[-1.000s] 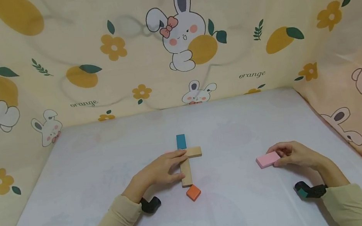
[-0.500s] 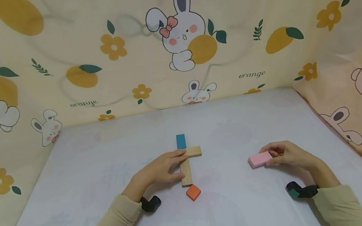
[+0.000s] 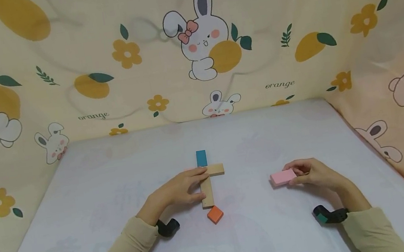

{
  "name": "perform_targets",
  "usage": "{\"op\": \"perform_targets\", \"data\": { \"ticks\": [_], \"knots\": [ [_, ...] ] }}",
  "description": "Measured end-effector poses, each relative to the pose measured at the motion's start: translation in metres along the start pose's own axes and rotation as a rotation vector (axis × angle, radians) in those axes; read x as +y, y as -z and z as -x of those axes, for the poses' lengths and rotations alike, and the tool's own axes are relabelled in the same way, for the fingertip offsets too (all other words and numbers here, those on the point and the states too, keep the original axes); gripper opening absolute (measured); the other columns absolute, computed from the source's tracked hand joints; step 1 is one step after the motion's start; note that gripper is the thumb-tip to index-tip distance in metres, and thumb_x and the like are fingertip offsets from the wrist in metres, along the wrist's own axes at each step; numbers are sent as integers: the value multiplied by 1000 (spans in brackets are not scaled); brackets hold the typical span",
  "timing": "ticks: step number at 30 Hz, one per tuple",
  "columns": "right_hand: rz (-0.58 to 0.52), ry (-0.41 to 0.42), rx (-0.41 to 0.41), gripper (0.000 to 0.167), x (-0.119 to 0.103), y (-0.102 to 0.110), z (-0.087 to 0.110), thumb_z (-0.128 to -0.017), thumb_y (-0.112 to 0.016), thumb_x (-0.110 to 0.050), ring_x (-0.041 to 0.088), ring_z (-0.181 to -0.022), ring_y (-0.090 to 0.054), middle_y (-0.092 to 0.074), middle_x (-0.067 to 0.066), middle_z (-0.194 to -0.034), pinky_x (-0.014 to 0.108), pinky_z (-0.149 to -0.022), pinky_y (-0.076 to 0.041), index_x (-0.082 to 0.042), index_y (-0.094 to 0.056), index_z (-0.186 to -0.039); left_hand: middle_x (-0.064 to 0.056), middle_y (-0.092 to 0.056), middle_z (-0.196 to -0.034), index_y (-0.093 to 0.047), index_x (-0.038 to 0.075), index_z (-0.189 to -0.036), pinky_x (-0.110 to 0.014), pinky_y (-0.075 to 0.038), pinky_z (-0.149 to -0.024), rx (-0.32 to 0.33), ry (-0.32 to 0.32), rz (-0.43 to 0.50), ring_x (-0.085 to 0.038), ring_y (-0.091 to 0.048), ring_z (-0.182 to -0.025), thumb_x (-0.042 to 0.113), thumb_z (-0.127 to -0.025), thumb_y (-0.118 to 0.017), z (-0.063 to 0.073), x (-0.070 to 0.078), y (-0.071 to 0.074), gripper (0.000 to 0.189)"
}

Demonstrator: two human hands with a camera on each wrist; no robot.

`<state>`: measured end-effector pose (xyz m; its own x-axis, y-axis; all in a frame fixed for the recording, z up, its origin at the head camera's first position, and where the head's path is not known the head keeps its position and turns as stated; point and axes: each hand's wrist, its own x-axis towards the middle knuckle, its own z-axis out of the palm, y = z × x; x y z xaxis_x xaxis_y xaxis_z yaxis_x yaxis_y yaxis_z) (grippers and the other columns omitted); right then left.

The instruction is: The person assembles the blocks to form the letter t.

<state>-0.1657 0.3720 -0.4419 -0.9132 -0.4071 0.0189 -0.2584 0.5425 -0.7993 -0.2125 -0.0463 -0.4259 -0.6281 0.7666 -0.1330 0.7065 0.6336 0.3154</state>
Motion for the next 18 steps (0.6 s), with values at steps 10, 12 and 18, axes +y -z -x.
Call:
{"op": "perform_targets", "data": {
  "ticks": [10, 12, 18],
  "knots": [
    [-34, 30, 9, 30, -4, -10, -4, -82, -71, -1, 1, -73, -44, -47, -12, -81, 23, -51, -34, 5, -62, -111, -6, -35, -158, -42, 10, -146, -39, -29, -122, 1, 3, 13, -24, -33, -147, 37, -95, -57, 1, 0, -1, 60],
    [-40, 25, 10, 30, -5, -12, -4, -82, -71, -1, 1, -73, -44, -46, -10, -79, 23, -51, -34, 4, -63, -110, -6, -35, -158, -42, 10, -146, -39, -29, -122, 2, 1, 15, -24, -33, -147, 37, -95, -58, 1, 1, 0, 60],
    [-53, 33, 5, 29, -10, -17, -7, -83, -70, -2, 3, -74, -44, -46, -8, -79, 24, -53, -33, 4, -63, -110, -6, -36, -157, -43, 9, -146, -39, -30, -122, 8, -3, 12, -25, -34, -147, 36, -94, -58, 1, 1, 0, 60]
  ]
}}
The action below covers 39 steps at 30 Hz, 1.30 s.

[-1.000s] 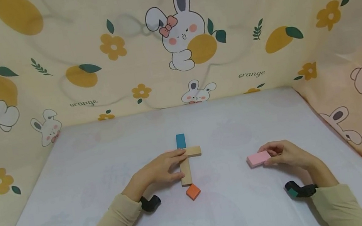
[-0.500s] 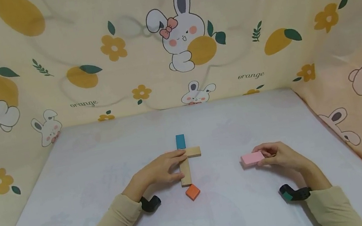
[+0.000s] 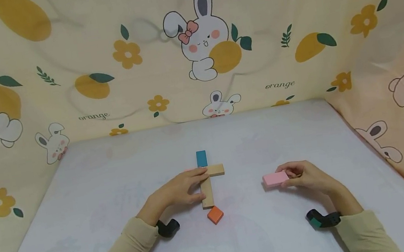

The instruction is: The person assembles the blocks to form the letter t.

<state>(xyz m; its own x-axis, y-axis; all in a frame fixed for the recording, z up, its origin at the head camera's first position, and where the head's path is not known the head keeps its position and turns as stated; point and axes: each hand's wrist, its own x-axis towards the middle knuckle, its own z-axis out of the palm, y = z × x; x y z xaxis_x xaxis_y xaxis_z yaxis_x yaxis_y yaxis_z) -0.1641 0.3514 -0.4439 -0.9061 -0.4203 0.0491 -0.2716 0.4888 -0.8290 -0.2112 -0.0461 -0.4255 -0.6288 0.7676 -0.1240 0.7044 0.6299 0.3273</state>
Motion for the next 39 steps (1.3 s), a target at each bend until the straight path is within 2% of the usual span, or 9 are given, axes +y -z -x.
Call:
{"op": "perform_targets", "data": {
  "ticks": [4, 10, 16, 26, 39],
  "knots": [
    [2, 16, -3, 27, -5, -2, -1, -82, -71, -1, 4, -71, -44, -45, -6, -76, 24, -53, -33, 3, -64, -108, -7, -37, -157, -44, 8, -145, -39, -31, -121, 8, -13, -9, -25, -35, -146, 36, -94, -58, 0, 0, 0, 59],
    [-12, -6, -17, 26, -12, -6, -3, -83, -70, -3, 4, -69, -44, -42, -5, -74, 24, -53, -33, 2, -63, -108, -6, -36, -157, -42, 8, -146, -38, -30, -121, -4, -7, -19, -23, -34, -147, 37, -95, -57, 0, 0, -1, 60],
    [-24, 27, -42, 25, -19, -10, -5, -83, -70, -1, 2, -69, -47, -43, -4, -73, 23, -54, -35, 3, -63, -106, -6, -35, -158, -42, 9, -146, -38, -30, -121, -1, 1, -15, -23, -34, -147, 37, -95, -57, 0, 1, -1, 60],
    [-53, 87, -49, 26, -28, -18, -9, -80, -73, 1, -1, -67, -45, -39, 5, -71, 22, -53, -35, 3, -64, -104, -5, -35, -158, -42, 9, -146, -38, -30, -121, -3, -1, -12, -23, -34, -147, 37, -95, -57, -1, 0, -1, 60],
    [-71, 94, -66, 26, -33, -23, -11, -79, -73, 1, 0, -65, -44, -37, 8, -70, 22, -53, -36, 4, -63, -103, -6, -37, -157, -43, 9, -145, -39, -31, -121, 6, -5, -16, -23, -35, -146, 38, -95, -57, 0, 1, -1, 60]
  ]
}}
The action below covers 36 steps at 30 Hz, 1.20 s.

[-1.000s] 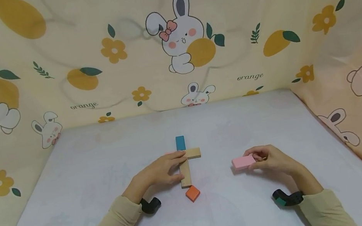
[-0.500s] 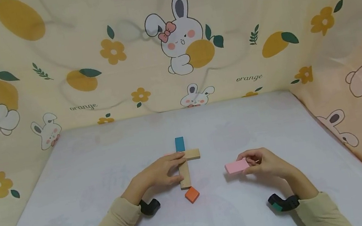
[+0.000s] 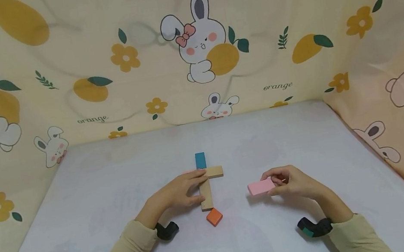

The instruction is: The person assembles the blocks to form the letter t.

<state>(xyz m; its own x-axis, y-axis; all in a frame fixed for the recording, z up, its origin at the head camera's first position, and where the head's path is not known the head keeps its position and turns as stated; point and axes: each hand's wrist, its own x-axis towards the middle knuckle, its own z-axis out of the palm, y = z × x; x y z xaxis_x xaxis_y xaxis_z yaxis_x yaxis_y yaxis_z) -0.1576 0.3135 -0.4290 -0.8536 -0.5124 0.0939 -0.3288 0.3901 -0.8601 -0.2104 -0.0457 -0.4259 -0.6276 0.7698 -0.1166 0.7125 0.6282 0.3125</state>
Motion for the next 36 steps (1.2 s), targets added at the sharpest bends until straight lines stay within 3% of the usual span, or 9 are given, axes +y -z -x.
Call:
{"op": "perform_targets", "data": {
  "ticks": [12, 24, 36],
  "knots": [
    [-27, -8, -23, 27, -8, -7, -2, -78, -75, -2, 6, -60, -38, -34, 10, -69, 23, -52, -32, 2, -64, -102, -5, -37, -157, -43, 10, -146, -37, -31, -121, 3, 2, -14, -22, -35, -146, 37, -95, -57, 0, 0, -1, 59],
    [-39, 49, -40, 28, -13, -15, -7, -77, -75, 1, 3, -57, -33, -32, 10, -67, 23, -48, -31, 4, -63, -102, -7, -38, -156, -44, 8, -145, -37, -31, -121, 11, -13, -29, -23, -36, -146, 36, -95, -57, -2, -2, -2, 59],
    [-67, -14, -55, 29, -17, -21, -7, -77, -77, -4, 3, -59, -35, -33, 11, -69, 23, -50, -31, 2, -64, -103, -8, -38, -156, -44, 7, -144, -37, -31, -121, 5, -20, -30, -23, -36, -146, 36, -95, -57, -2, -1, -2, 58]
  ]
}}
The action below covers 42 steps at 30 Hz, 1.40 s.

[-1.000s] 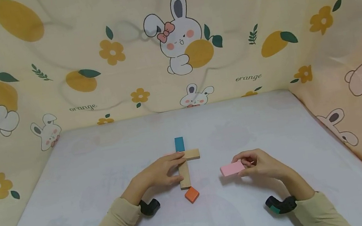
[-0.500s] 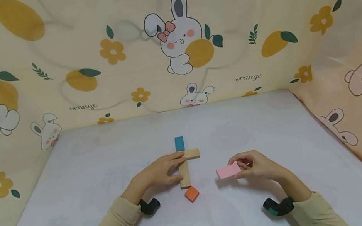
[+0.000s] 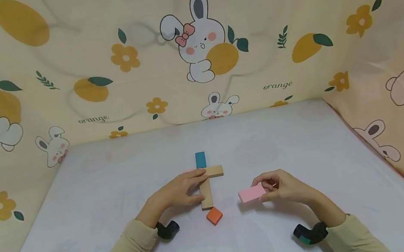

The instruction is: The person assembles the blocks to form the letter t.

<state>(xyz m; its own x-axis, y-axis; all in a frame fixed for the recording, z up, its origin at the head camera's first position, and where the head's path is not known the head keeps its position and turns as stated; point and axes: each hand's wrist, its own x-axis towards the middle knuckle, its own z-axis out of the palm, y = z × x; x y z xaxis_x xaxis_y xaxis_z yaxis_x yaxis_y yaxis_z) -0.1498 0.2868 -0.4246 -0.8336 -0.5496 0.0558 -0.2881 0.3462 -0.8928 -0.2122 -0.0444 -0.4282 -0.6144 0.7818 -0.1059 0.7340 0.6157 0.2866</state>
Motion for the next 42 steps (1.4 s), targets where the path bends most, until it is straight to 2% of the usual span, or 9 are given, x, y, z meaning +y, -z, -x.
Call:
{"op": "perform_targets", "data": {
  "ticks": [10, 17, 22, 30, 42],
  "knots": [
    [-9, 18, -26, 29, 0, -8, -1, -78, -76, -4, 8, -59, -35, -34, 12, -69, 24, -51, -30, 3, -64, -103, -7, -37, -157, -44, 8, -145, -37, -30, -122, -15, 18, 5, -22, -35, -147, 36, -95, -57, 1, 3, 2, 59],
    [-28, 19, -47, 29, 0, -13, -4, -78, -76, -4, 4, -59, -34, -33, 12, -68, 24, -50, -29, 5, -64, -102, -7, -37, -156, -44, 7, -145, -37, -30, -122, -15, 12, -6, -22, -35, -146, 36, -95, -56, 1, 2, 2, 58],
    [-39, 19, -59, 29, 0, -17, -6, -78, -76, -3, 6, -59, -34, -33, 13, -68, 24, -48, -27, 6, -64, -102, -8, -38, -156, -45, 7, -144, -37, -31, -121, -3, 6, 1, -22, -36, -146, 35, -95, -57, 2, 1, 2, 58],
    [-38, 16, -76, 30, -2, -23, -7, -78, -77, -5, -3, -62, -35, -31, 14, -67, 23, -49, -29, 6, -64, -103, -8, -39, -156, -45, 7, -144, -38, -32, -121, 8, -5, 15, -23, -36, -146, 35, -95, -58, 2, 0, 1, 58],
    [-41, -2, -86, 30, -2, -30, -9, -78, -77, -6, -2, -62, -37, -33, 14, -67, 24, -50, -30, 5, -65, -103, -8, -38, -156, -45, 7, -144, -37, -31, -121, -1, 4, -4, -23, -35, -146, 36, -95, -58, 0, 0, 0, 59]
  ]
}}
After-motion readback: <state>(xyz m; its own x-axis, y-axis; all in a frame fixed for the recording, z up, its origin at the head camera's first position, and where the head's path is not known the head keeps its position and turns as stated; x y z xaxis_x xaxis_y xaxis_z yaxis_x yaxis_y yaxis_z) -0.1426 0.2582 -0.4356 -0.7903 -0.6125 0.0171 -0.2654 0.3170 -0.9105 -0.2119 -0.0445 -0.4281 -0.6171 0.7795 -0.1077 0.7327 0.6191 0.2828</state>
